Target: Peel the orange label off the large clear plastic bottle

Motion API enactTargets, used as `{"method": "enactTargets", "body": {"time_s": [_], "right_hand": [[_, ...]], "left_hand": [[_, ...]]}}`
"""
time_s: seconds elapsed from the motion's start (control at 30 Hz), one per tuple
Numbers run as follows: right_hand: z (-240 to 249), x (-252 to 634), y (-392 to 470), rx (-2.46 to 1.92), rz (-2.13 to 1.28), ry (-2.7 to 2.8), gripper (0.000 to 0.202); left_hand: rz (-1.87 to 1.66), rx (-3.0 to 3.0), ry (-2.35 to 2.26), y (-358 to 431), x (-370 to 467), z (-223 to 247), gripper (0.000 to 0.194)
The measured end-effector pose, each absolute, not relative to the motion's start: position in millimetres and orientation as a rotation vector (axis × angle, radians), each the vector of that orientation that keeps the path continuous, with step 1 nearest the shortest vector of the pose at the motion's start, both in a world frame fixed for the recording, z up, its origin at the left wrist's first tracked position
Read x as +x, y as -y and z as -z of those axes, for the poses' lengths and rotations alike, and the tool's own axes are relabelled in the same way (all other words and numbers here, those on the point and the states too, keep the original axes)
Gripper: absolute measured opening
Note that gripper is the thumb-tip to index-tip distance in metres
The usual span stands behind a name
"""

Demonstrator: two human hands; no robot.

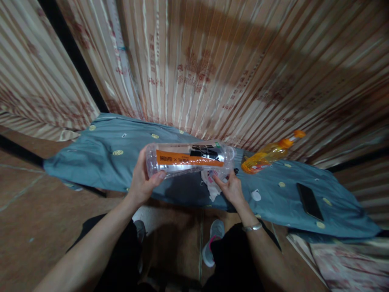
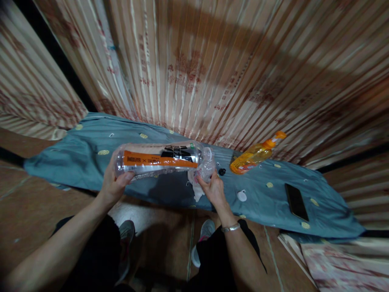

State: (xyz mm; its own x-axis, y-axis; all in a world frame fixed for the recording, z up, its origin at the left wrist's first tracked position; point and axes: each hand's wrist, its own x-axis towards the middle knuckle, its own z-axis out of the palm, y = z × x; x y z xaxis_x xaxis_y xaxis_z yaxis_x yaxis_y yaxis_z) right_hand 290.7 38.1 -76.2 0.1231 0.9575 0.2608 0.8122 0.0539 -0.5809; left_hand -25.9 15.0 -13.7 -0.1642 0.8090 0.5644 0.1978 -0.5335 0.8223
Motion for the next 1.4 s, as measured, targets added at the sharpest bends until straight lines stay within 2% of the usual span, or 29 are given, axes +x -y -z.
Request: {"method": "enactTargets", "body": {"time_s": [0.77,1.4], "right_hand": [[72.1,288.6,-37.4,-1.823,-0.322,1.717,0.064],[74.1,288.3,-37.4,-1.798,-0.307,1.708,0.060]], "left_hand": [[-1.754,1.630,-1.166,-14.3,-24.0,8.2,0.078],[-1.807,1.714,-1.108,-16.1,-24.4,7.6,0.070]]}}
